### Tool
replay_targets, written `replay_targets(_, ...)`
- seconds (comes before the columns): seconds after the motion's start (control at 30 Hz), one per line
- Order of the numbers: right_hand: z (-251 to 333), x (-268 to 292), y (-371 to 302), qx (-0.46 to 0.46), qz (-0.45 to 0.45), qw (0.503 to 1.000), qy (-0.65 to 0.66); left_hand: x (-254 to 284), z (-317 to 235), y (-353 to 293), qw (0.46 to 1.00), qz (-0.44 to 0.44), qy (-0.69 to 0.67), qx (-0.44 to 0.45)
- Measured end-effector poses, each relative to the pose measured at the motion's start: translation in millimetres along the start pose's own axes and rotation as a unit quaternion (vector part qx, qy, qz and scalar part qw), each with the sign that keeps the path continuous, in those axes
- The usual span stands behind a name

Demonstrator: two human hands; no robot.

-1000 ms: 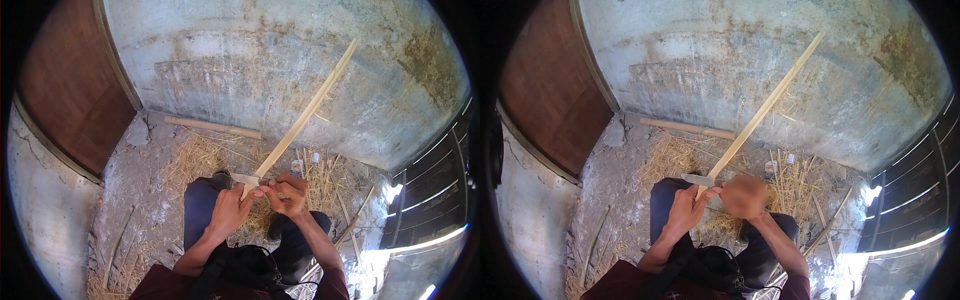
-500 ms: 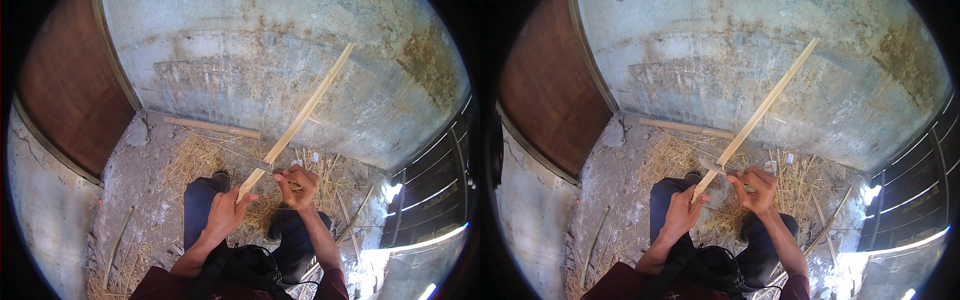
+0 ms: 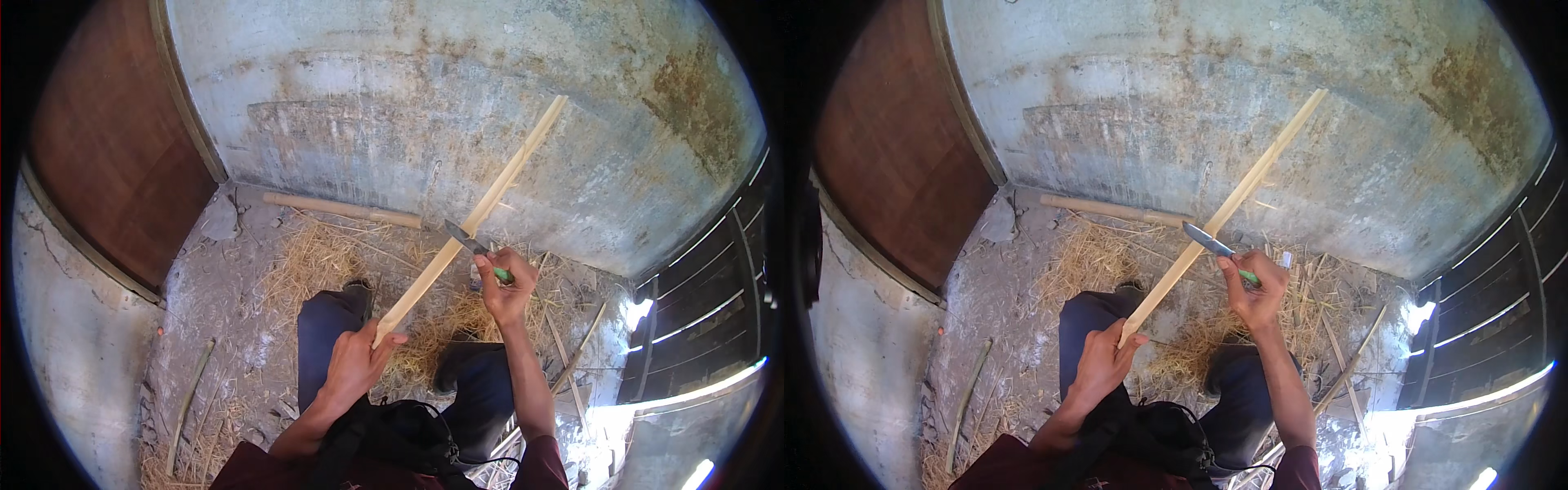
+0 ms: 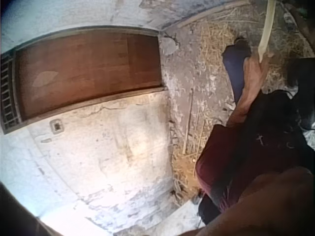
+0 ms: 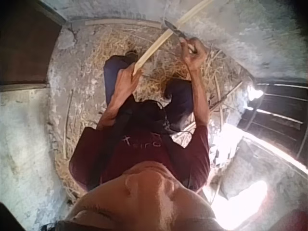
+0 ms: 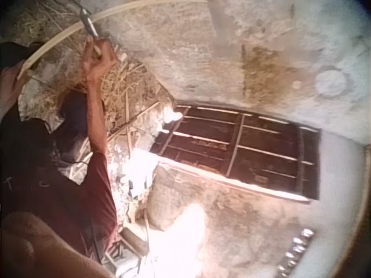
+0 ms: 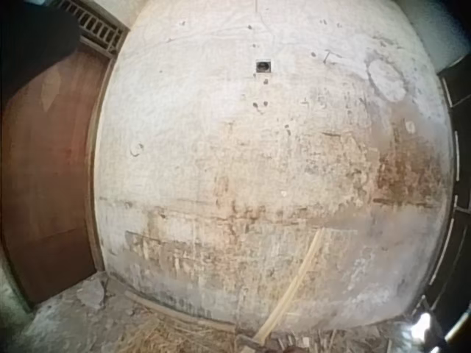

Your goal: The person uses a knife to shave thin strips from a length of bamboo while sitting on the floor.

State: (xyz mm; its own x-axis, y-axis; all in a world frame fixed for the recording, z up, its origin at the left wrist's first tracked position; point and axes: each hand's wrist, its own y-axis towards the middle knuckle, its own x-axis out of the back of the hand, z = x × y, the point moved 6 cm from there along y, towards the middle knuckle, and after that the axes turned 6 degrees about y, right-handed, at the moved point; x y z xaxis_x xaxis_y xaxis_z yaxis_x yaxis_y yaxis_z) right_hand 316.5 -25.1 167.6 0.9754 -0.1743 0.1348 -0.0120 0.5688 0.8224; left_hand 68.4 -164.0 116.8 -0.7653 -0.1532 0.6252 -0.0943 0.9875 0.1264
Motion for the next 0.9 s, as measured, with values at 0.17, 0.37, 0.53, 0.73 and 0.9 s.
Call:
replay_targets(0.17,8.0,-7.2,-0.2,0.04,0.017,0.999,-0.023,8.2,-1.5,-8.5,1.0,-0.001,0.013,0.003)
replay_targets(0.37,-16.9,6.9,11.3,-0.011,-0.024,0.999,-0.04,8.8,8.3,-27.3,0.999,0.027,-0.007,0.032)
replay_targets(0.53,-37.1,18.8,14.6,-0.04,-0.048,0.996,-0.07,9.6,25.4,-49.8,0.997,0.043,-0.007,0.064)
replay_targets(0.73,-66.1,43.8,18.0,-0.074,-0.105,0.99,-0.066,20.8,29.7,-73.1,0.996,0.063,0.025,0.064)
replay_targets(0.9,-89.5,68.7,18.5,-0.129,-0.144,0.98,-0.055,23.7,41.8,-87.8,0.995,0.083,0.027,0.057)
